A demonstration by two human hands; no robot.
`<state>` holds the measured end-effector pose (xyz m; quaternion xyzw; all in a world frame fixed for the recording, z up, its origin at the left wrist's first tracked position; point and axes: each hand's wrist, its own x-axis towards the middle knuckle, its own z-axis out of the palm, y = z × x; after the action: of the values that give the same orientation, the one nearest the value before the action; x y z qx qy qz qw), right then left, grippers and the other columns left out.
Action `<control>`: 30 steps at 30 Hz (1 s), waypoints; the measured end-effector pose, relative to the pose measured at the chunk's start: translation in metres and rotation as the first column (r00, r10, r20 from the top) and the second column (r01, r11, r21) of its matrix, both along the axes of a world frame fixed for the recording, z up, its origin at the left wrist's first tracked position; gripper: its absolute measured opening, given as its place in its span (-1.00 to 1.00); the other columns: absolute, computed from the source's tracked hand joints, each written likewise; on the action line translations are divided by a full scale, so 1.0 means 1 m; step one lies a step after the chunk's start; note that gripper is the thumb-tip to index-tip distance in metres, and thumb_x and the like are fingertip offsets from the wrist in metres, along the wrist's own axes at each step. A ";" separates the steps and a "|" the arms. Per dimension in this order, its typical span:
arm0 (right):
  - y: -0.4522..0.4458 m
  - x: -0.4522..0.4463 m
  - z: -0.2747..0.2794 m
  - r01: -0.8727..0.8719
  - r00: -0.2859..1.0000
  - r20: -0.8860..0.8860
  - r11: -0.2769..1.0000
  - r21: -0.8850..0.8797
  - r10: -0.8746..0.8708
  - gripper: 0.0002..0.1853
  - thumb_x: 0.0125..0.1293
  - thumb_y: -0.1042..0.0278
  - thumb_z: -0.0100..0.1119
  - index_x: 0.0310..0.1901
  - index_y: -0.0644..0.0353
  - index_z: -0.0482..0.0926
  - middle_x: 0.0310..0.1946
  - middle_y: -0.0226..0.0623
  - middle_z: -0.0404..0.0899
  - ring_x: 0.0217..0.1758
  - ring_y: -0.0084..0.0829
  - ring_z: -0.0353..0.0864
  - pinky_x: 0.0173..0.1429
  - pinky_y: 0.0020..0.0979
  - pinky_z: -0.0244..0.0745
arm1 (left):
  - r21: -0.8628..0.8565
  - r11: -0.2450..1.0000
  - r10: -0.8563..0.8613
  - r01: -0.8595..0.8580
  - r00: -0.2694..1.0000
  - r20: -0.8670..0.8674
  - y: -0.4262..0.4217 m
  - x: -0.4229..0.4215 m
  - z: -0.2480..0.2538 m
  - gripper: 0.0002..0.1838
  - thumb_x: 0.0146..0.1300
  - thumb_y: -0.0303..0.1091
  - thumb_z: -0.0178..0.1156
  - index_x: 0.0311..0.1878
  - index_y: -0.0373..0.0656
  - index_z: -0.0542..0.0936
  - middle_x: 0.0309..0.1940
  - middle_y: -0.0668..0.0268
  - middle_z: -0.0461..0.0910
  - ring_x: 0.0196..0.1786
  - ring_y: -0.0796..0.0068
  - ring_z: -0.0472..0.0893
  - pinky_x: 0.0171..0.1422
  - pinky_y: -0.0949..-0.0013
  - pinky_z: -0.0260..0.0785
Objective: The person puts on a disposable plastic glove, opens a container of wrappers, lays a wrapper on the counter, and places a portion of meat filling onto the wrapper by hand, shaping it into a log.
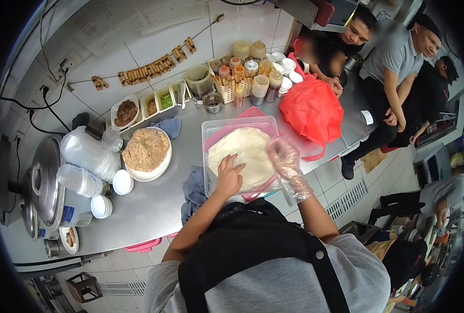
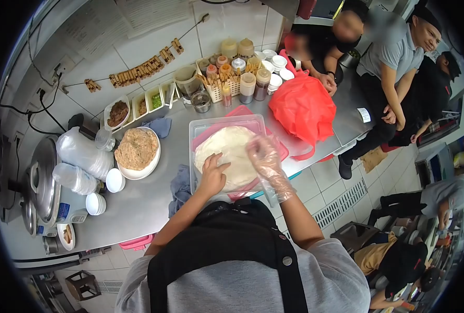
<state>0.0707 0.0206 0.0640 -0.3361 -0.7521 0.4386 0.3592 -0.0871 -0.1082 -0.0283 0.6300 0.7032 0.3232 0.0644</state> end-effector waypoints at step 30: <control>0.027 0.026 -0.079 -0.167 0.959 0.254 0.974 0.155 0.124 -0.61 0.14 0.53 0.14 0.06 0.25 0.55 0.01 -0.04 0.58 0.14 -0.14 0.53 0.25 -0.29 0.38 | 0.252 0.967 -0.081 0.047 0.989 0.126 0.060 0.021 0.018 -0.82 -0.06 -0.38 0.39 -0.31 0.09 0.73 0.11 0.24 0.43 0.26 0.07 0.26 0.34 0.04 0.10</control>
<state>0.0966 0.0472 -0.0146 -0.2980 -0.8487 0.3517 0.2594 -0.0664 -0.0484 -0.0099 0.6321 0.6304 0.4486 0.0431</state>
